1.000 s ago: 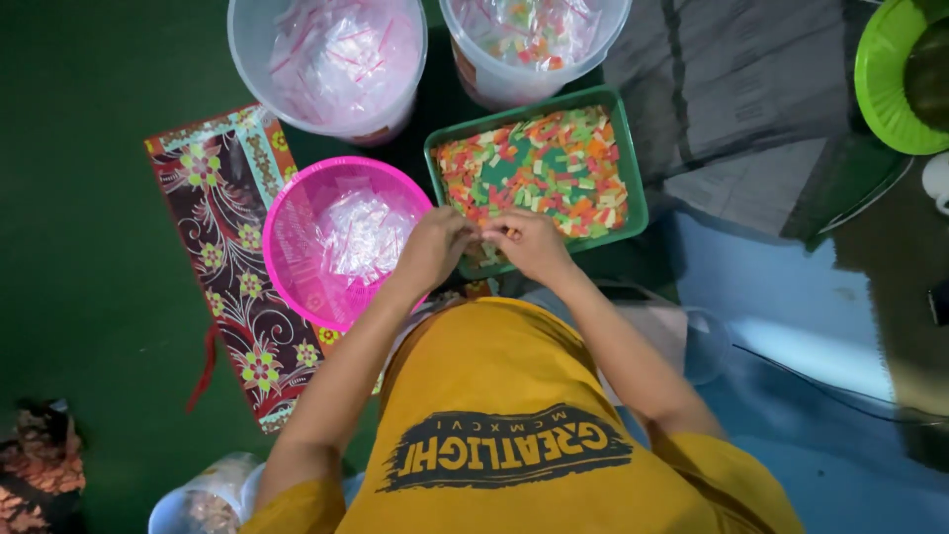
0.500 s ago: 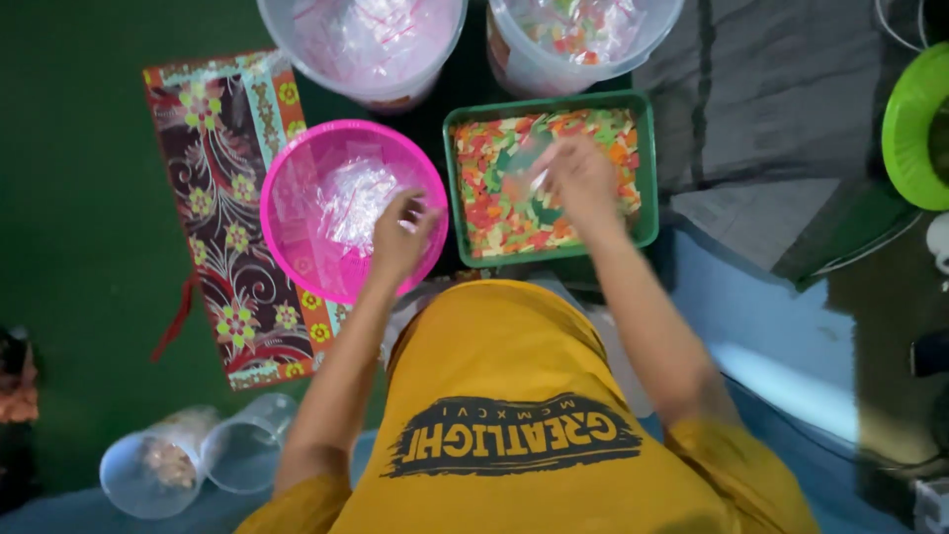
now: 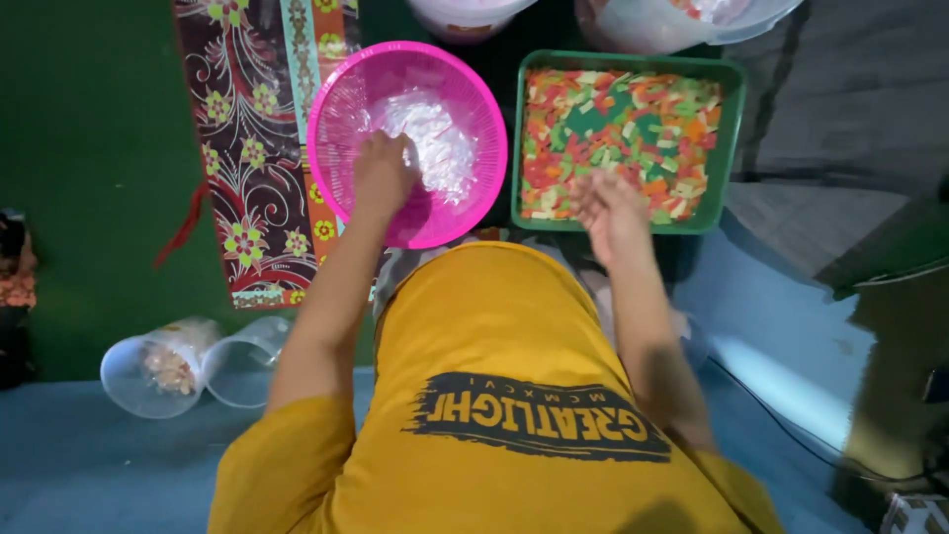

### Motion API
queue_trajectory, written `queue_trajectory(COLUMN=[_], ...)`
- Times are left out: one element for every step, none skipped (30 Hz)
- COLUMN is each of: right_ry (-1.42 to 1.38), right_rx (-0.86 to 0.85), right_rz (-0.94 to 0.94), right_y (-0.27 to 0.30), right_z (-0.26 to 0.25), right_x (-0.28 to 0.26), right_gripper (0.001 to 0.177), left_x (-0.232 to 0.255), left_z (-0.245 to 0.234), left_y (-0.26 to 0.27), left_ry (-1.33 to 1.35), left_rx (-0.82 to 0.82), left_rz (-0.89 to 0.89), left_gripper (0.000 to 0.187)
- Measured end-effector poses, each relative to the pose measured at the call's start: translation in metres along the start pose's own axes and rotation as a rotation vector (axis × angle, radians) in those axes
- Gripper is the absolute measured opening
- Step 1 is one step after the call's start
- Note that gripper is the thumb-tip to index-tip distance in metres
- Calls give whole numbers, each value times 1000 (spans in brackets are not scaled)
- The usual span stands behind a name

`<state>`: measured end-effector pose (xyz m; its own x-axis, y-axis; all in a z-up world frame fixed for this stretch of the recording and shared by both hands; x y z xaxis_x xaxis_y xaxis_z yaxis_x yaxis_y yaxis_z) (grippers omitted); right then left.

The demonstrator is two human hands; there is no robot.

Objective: Packaging small snack pieces into individual plastic bags

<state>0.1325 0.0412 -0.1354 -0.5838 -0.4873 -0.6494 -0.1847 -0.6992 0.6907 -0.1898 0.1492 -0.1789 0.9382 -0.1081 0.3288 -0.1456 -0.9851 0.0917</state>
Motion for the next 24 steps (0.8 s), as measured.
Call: queue_trajectory(right_ry=[3,-3,-12,-13,38,90,85,135,185,181,240,300,298,396,495,494,548,601,600,703,806,806,788,770], right_rx=[1,54,108,112,114,117,121,123,126,132,125,119,119,67,12,10,-67,-144,-143,-244,-347,-347,-436,-526], right_rz=[3,35,63,62,59,56,55,22,-10,-10,-74,-138,-139,-213,-290,-292,-323,-355,-362,-379,-401,-414,-370,-325], right_y=[3,7,10,9,8,9,10,11,13,15,16,18,20,23,27,29,31,34,39,47,55,52,50,49], right_z=[-2,-9,-17,-20,-24,-29,-27,-25,-24,-20,-14,-8,0,15,32,38,53,67,80,104,128,130,138,146], right_x=[13,28,42,51,60,69,72,72,71,72,66,59,56,46,35,32,28,23,15,12,7,7,15,22], right_gripper=[7,7,7,7,8,10,10,13,15,15,18,21,21,22,23,23,37,52,52,69,86,86,85,85], left_x=[-1,0,3,-3,-5,-6,-6,-10,-13,-21,-33,-45,-36,-25,-14,-9,-4,3,20,44,69,85,109,133], left_z=[7,13,18,32,42,51,49,46,43,51,60,69,47,31,13,2,-1,-4,-23,-33,-45,-63,-76,-91], left_y=[0,-1,-4,-7,-8,-8,-8,-9,-8,-9,-11,-12,-10,-7,-4,2,8,14,23,35,46,49,58,68], left_ry=[2,-50,-102,-101,-133,-165,-165,-104,-42,-41,38,117,115,257,399,397,472,546,546,583,617,615,672,726], left_rx=[-3,8,20,19,71,123,121,127,132,128,115,101,101,37,-24,-21,-110,-200,-196,-315,-429,-420,-507,-595], left_rz=[-3,20,49,51,94,136,142,112,83,89,61,33,35,51,65,65,47,29,35,67,103,112,178,245], left_gripper=[32,24,17,17,10,9,9,6,3,3,6,11,11,7,7,7,9,12,12,15,17,17,16,16])
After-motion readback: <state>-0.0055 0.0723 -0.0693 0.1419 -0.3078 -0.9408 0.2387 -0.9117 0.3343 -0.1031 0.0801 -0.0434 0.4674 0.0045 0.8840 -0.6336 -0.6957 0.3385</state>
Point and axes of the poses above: each hand's wrist, its own y-axis away from the middle knuckle, its own z-axis out of the palm, x = y × z, the point moved 10 cm from there along -y, towards the middle knuckle, and after that the axes turned 1 degree about x, right-handed, at the moved point
